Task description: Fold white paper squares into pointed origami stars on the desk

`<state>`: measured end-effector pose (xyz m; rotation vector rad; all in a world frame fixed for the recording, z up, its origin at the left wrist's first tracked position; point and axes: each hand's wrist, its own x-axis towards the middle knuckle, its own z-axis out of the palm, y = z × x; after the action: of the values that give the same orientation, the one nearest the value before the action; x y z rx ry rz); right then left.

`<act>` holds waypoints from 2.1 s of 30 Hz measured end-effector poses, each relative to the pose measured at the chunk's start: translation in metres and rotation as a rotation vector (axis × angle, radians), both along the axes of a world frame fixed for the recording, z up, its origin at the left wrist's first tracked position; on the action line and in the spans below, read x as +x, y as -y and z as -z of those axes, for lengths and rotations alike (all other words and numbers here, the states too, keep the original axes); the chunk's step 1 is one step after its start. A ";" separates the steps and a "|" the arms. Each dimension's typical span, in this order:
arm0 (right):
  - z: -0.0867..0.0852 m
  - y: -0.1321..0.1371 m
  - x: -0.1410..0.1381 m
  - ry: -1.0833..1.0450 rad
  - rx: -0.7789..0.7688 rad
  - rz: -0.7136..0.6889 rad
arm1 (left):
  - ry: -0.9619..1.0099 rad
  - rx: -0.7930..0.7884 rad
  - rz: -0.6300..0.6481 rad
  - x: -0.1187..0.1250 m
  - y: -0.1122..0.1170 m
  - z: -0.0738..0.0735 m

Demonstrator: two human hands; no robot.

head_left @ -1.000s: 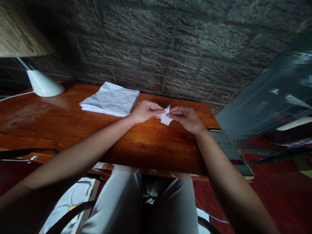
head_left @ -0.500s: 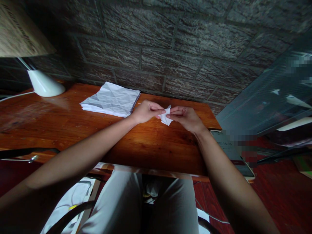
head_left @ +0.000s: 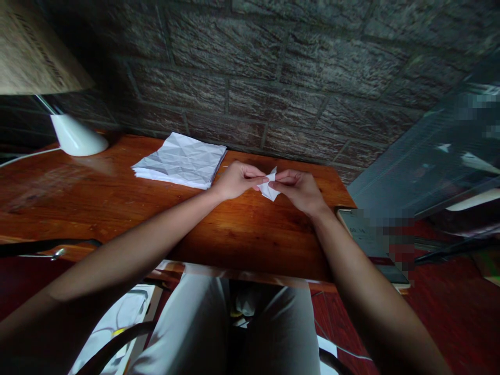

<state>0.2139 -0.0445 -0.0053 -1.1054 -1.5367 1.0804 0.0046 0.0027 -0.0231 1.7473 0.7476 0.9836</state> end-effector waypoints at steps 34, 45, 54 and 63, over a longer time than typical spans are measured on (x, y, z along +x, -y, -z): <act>-0.006 -0.002 0.010 0.079 -0.009 -0.037 | 0.107 -0.148 0.156 0.001 0.000 -0.002; -0.010 -0.001 0.011 0.100 0.012 -0.112 | 0.100 -0.180 0.161 0.000 0.002 -0.005; -0.003 -0.001 0.007 0.222 0.264 -0.023 | 0.096 -0.194 0.142 0.003 0.007 -0.006; -0.008 0.004 0.001 0.441 0.386 0.033 | 0.039 -0.348 0.187 0.002 0.007 -0.005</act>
<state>0.2151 -0.0490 0.0027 -1.1337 -1.9616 0.4969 0.0064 -0.0043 -0.0184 1.4602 0.6722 0.7115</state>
